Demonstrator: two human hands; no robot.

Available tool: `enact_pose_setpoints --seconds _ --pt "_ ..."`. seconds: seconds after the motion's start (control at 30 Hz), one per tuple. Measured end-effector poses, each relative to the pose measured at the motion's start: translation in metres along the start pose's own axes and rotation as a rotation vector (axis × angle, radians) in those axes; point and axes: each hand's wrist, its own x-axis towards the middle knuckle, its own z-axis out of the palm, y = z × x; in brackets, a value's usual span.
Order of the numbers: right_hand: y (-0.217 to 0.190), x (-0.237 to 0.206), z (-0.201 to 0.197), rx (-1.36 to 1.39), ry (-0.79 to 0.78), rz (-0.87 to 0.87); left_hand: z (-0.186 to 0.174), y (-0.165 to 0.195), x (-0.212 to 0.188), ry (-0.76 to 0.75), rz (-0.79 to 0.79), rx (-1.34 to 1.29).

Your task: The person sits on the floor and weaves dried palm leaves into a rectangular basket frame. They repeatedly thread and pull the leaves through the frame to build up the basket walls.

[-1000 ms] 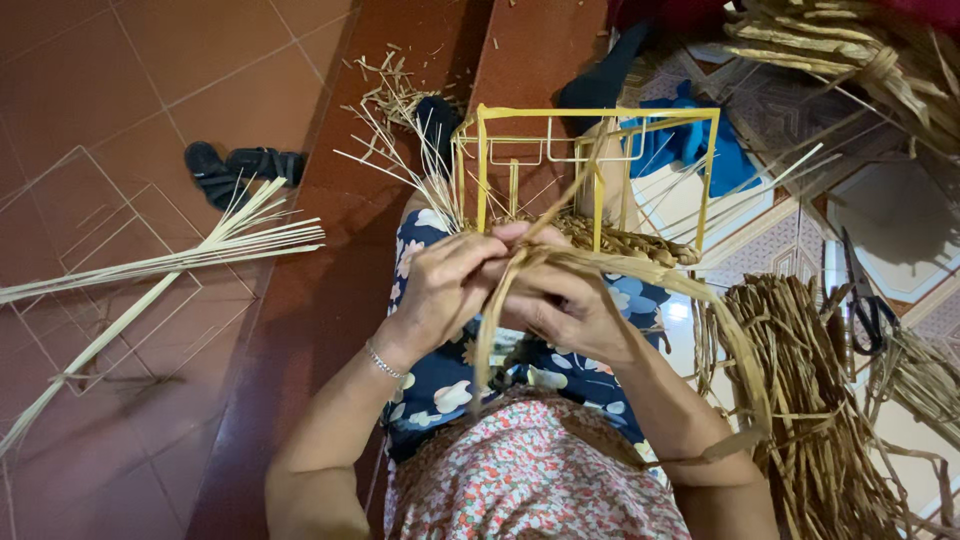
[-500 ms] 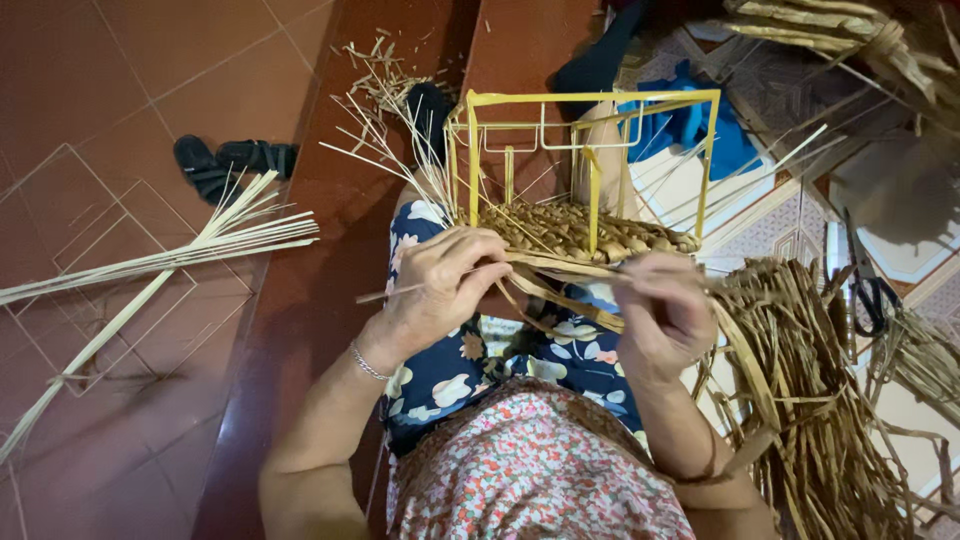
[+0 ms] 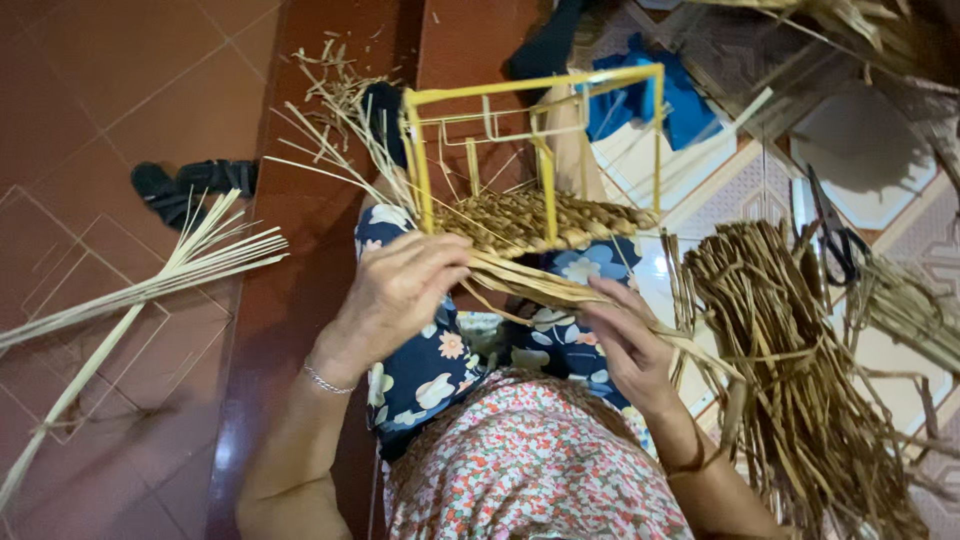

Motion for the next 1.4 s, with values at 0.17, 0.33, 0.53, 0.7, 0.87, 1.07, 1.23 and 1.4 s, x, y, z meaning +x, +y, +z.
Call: enact_pose_setpoints --seconds 0.17,0.33,0.53,0.7,0.87,1.07,1.23,1.4 --pt "0.018 0.01 -0.019 -0.221 -0.38 0.475 0.003 0.0 0.01 -0.039 -0.144 -0.037" --pt "0.014 0.029 -0.042 -0.248 -0.09 0.325 0.003 -0.001 0.014 -0.035 -0.035 -0.028" --pt "-0.049 0.02 -0.022 -0.579 -0.222 -0.007 0.006 -0.002 0.018 -0.105 -0.08 0.077" --pt "-0.082 0.043 -0.013 -0.175 -0.15 -0.407 0.006 -0.007 0.019 -0.154 -0.177 -0.016" --pt "-0.083 0.098 0.018 -0.545 -0.078 -0.499 -0.002 -0.012 0.017 -0.12 -0.015 -0.13" --pt "-0.074 0.113 0.033 -0.847 -0.072 -0.493 -0.008 -0.018 0.03 -0.213 -0.281 -0.193" --pt "-0.068 0.107 0.028 -0.812 -0.083 -0.526 -0.01 -0.008 0.037 -0.247 -0.48 -0.25" --pt "-0.068 0.097 0.032 -0.869 -0.045 -0.541 -0.008 -0.006 0.037 -0.222 -0.507 -0.298"
